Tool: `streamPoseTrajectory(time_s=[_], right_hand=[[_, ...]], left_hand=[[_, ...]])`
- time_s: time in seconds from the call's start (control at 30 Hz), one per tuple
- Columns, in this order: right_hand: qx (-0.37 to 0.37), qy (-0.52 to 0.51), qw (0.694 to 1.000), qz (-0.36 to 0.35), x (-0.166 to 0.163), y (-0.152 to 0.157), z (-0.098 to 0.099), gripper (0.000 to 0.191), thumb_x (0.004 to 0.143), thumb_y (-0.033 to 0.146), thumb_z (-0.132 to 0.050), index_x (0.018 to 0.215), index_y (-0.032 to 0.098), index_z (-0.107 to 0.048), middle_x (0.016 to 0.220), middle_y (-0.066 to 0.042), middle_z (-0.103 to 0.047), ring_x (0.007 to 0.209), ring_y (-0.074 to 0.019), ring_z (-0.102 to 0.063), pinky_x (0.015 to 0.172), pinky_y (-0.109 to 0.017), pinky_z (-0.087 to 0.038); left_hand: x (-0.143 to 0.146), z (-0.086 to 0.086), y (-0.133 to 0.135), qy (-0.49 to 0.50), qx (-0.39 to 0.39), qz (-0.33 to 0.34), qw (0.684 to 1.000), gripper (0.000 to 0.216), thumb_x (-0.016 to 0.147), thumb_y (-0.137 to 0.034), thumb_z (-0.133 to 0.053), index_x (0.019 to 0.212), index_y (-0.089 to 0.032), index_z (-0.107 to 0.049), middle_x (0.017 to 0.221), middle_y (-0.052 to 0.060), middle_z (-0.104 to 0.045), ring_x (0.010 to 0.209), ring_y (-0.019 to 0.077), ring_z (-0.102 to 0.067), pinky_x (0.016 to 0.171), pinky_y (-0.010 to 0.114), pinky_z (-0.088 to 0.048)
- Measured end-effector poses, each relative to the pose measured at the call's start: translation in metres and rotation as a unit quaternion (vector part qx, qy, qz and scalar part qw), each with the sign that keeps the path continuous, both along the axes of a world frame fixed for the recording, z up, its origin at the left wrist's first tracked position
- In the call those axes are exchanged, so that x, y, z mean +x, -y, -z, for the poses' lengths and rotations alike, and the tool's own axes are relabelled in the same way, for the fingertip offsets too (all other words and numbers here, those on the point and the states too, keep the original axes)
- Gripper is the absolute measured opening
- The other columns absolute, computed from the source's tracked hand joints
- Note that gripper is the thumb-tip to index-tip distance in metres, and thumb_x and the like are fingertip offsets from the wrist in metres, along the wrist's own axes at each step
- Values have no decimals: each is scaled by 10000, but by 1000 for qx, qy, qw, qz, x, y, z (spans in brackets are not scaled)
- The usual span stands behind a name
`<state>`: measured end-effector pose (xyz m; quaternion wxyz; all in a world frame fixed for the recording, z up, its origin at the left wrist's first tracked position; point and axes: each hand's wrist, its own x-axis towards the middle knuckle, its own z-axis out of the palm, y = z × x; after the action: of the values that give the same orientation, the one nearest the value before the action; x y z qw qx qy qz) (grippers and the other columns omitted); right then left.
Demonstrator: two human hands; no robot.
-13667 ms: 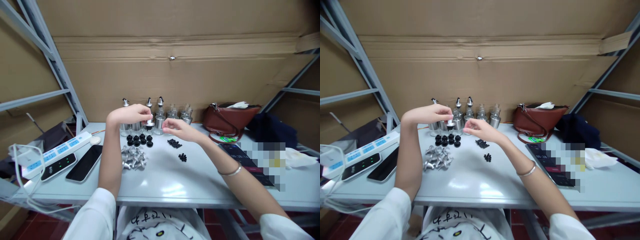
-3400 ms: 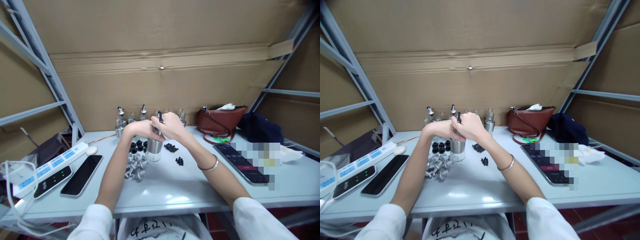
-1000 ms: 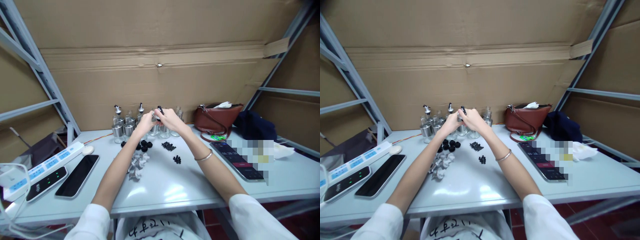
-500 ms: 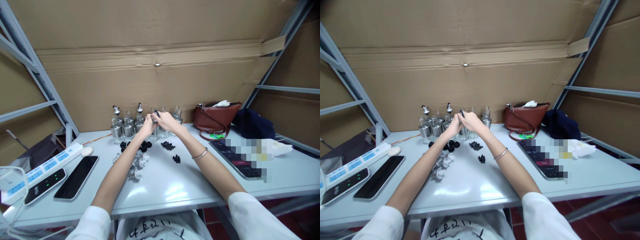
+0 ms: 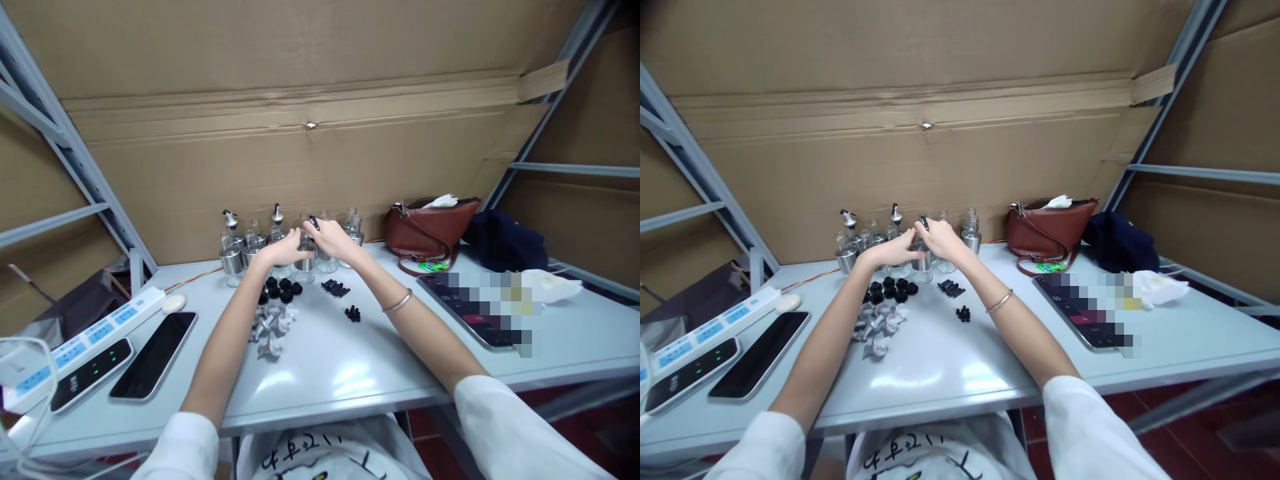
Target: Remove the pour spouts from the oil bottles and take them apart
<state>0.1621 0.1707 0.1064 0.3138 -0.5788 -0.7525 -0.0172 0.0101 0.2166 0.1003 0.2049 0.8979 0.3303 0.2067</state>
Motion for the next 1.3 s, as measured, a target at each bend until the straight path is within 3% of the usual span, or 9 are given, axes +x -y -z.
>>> streamPoseTrajectory(time_s=[0.13, 0.27, 0.37, 0.43, 0.57, 0.8, 0.93, 1.1, 1.3], right_hand=[[-5, -13, 999, 30, 5, -5, 3, 312, 1009, 281, -349, 907, 133, -604, 831, -82, -663, 745, -204, -588, 666, -246, -333], [-10, -19, 1000, 19, 4, -6, 4, 299, 1011, 293, -353, 906, 143, -590, 819, -74, -657, 735, -198, -590, 665, -244, -344], [-12, -23, 1000, 5, 4, -6, 6, 275, 1008, 302, -365, 914, 153, -576, 812, -63, -645, 737, -195, -586, 673, -246, -362], [11, -23, 1000, -5, 4, -6, 6, 267, 1004, 303, -366, 923, 154, -572, 824, -63, -624, 767, -199, -577, 700, -257, -380], [144, -19, 989, -14, 2, -4, 3, 265, 966, 319, -433, 871, 145, -609, 912, -87, -535, 869, -217, -528, 803, -307, -398], [166, -88, 976, -109, -22, 27, -18, 254, 853, 320, -636, 689, 154, -537, 561, 56, -398, 531, -103, -387, 547, -232, -294], [215, -152, 950, -169, -32, 45, -23, 204, 823, 253, -657, 970, 158, -552, 589, 86, -390, 508, -79, -354, 534, -210, -295], [249, -168, 931, -207, -28, 51, -26, 220, 834, 328, -662, 951, 152, -600, 611, 63, -414, 532, -85, -383, 526, -208, -325], [184, -109, 938, -272, -24, 55, -33, 288, 857, 334, -621, 1069, 140, -631, 775, -11, -567, 674, -124, -504, 626, -237, -426]], left_hand=[[-16, -29, 24, -148, -6, -59, 987, 529, 778, -384, -587, 1225, -113, -505, 1279, 199, -530, 1125, 327, -554, 951, 389, -416], [-25, -39, 34, -197, 18, -158, 967, 653, 879, -391, -459, 1422, -98, -244, 1383, 285, -380, 1237, 401, -451, 956, 478, -384], [-26, -36, 28, -222, 10, -181, 958, 725, 892, -393, -452, 1468, -113, -112, 1431, 286, -317, 1280, 389, -412, 972, 456, -377], [-27, -35, 23, -233, 2, -172, 957, 733, 889, -410, -464, 1471, -122, -124, 1456, 261, -303, 1291, 359, -410, 984, 418, -376], [-40, -45, 24, -224, 8, -146, 964, 716, 867, -429, -492, 1457, -155, -193, 1420, 192, -408, 1264, 288, -453, 977, 342, -386], [-64, -79, 67, -77, -28, -37, 996, 599, 775, -551, -559, 1218, -151, -505, 1121, 105, -635, 902, 209, -619, 701, 265, -461], [-51, -82, 84, -121, -18, 18, 992, 472, 734, -589, -598, 955, -173, -629, 861, 42, -672, 738, 171, -602, 628, 249, -418], [-40, -75, 80, -73, -17, 42, 996, 423, 815, -559, -486, 797, -163, -632, 688, 31, -630, 649, 153, -578, 621, 257, -418], [-46, -78, 78, -115, -28, 72, 990, 377, 794, -511, -497, 638, -168, -506, 563, 6, -518, 541, 125, -489, 520, 244, -365]])
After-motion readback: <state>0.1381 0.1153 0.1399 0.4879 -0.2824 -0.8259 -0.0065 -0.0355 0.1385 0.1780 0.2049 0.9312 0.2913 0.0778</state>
